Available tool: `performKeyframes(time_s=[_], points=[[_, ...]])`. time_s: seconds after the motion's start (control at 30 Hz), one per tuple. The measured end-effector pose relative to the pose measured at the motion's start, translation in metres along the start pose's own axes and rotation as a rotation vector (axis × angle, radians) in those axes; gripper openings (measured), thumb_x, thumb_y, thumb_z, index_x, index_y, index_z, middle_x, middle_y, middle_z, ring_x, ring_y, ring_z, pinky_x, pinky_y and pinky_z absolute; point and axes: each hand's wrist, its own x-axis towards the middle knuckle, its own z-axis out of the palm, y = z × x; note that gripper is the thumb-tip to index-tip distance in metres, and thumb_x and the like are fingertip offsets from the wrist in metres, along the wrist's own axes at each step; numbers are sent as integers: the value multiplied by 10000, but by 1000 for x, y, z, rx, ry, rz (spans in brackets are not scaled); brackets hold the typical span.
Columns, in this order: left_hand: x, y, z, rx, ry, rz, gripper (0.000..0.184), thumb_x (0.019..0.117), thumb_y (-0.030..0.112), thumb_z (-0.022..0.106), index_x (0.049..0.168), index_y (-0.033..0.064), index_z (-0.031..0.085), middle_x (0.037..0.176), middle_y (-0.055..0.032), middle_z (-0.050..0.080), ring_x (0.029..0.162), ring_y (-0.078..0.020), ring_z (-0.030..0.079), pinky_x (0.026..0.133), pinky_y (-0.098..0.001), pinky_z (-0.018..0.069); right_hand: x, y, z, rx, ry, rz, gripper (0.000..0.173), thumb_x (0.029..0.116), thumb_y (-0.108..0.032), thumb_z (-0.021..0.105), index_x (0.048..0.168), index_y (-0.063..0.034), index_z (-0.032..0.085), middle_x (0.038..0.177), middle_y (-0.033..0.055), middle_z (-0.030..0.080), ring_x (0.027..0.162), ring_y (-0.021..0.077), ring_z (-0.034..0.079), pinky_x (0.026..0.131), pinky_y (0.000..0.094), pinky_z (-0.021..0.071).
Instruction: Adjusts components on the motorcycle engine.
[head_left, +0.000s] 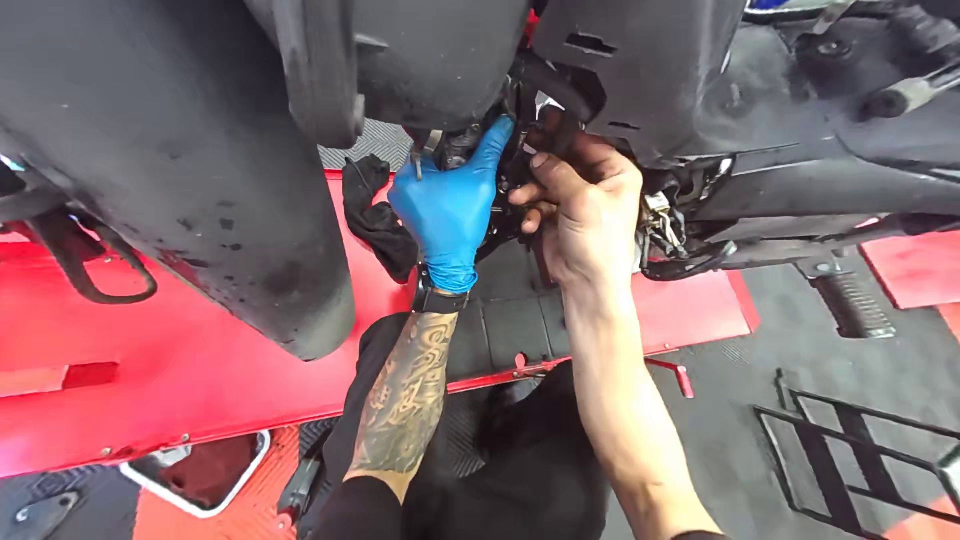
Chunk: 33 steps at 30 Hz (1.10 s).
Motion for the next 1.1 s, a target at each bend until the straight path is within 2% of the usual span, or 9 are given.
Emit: performKeyframes(time_s=[0.13,0.4,0.53,0.6,0.67,0.73,0.8,0.9,1.1], points=[[1,0,2,-108,5,36,471,701,427,931,995,119,730,912,52,765,918,-27,724,830,-308,602,8,2,7,93,30,2,199,973,67,583,1171,56,602,951,132,706,529,143,666,397,263,566],[-1,3,3,-171,-4,27,421,721,384,938,959,101,737,901,41,774,894,-38,740,827,-299,628,8,2,9,37,57,3,238,963,87,566,1194,64,621,992,151,700,471,115,598,354,232,502],[-2,3,2,-124,4,-20,491,679,451,941,980,132,720,898,65,761,899,-19,723,823,-305,604,9,2,11,13,75,-9,273,938,98,592,1205,59,639,1013,158,713,498,129,623,350,233,494],[-1,4,0,-52,-1,-46,514,668,526,920,944,145,713,857,68,742,860,-25,713,785,-321,586,10,0,13,3,83,-6,262,940,88,607,1197,55,644,995,156,713,529,137,647,360,231,499],[-1,1,-5,74,-47,-2,508,713,571,860,917,122,737,845,14,736,852,-101,715,768,-387,563,10,-3,15,4,110,19,239,946,77,609,1179,49,652,983,154,729,555,139,671,365,219,491],[-1,-2,-9,169,-101,58,533,768,582,803,932,78,747,875,-59,738,883,-187,717,795,-449,542,10,-5,15,12,127,55,256,948,75,595,1193,37,656,973,148,739,568,131,678,367,204,471],[-1,-6,-8,160,-102,78,574,777,599,800,968,59,757,911,-82,748,915,-211,722,823,-454,544,10,-7,16,10,137,73,296,952,73,581,1235,28,654,983,147,738,579,124,674,377,198,463],[0,-8,-6,142,-97,49,588,774,617,791,943,54,757,878,-90,733,879,-234,713,802,-465,547,11,-6,19,-28,161,64,283,948,67,590,1219,21,652,941,132,737,551,114,661,371,193,455],[0,-3,-11,231,-157,49,606,811,636,745,1004,62,757,925,-98,743,921,-246,713,822,-471,531,11,-7,21,-52,181,73,279,937,81,583,1201,25,653,878,99,718,487,73,588,371,176,433]])
